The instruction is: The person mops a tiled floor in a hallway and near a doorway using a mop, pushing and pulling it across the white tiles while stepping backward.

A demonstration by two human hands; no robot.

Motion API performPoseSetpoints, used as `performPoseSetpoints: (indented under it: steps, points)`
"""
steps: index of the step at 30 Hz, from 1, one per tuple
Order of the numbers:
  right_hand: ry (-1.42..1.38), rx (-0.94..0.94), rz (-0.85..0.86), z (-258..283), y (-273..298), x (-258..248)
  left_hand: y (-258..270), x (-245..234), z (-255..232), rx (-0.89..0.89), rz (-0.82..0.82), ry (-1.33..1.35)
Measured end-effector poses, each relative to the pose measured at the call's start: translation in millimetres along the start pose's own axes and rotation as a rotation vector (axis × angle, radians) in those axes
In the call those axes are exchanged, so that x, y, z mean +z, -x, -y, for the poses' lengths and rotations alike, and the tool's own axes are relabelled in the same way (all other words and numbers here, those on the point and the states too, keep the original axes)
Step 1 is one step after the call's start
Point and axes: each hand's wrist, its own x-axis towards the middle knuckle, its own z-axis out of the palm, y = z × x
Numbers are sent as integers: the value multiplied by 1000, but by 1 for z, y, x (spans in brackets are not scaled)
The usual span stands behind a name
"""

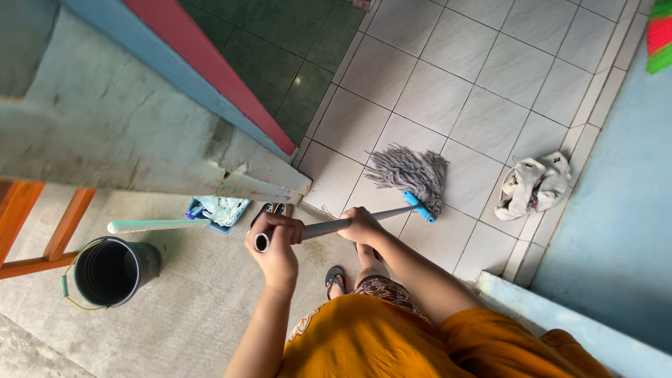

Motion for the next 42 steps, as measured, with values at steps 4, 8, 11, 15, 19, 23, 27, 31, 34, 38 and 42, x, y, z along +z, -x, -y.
performPoseSetpoints:
  steps: [4,8,11,15,19,23,27,31,34,38,42]
  points:
    - [-28,31,-122,0,22,48,36,-50,9,-30,76,67]
    - [58,33,62,16,17,103,68,-110,-1,46,21,61]
    - [130,-177,88,40,14,142,89,-143,-26,118,-12,44]
    - [26,-208,198,96,7,181,108,-176,-67,200,-74,-34]
    - [-35,-300,189,147,15,212,117,-203,-98,289,-138,-73]
    - [-86,-431,-13,164,38,236,122,-228,-110,306,-158,-33]
    - [-107,-129,252,150,53,238,120,-233,-99,227,-133,-1]
    - [-95,-30,182,108,75,214,120,-205,-74,175,-47,47]
    - [-29,-141,-62,71,92,188,133,-166,-57,159,11,47]
    - [-53,-111,-157,33,113,165,154,-119,-48,160,89,12]
    - [-86,-167,-298,17,129,146,164,-85,-48,185,162,11]
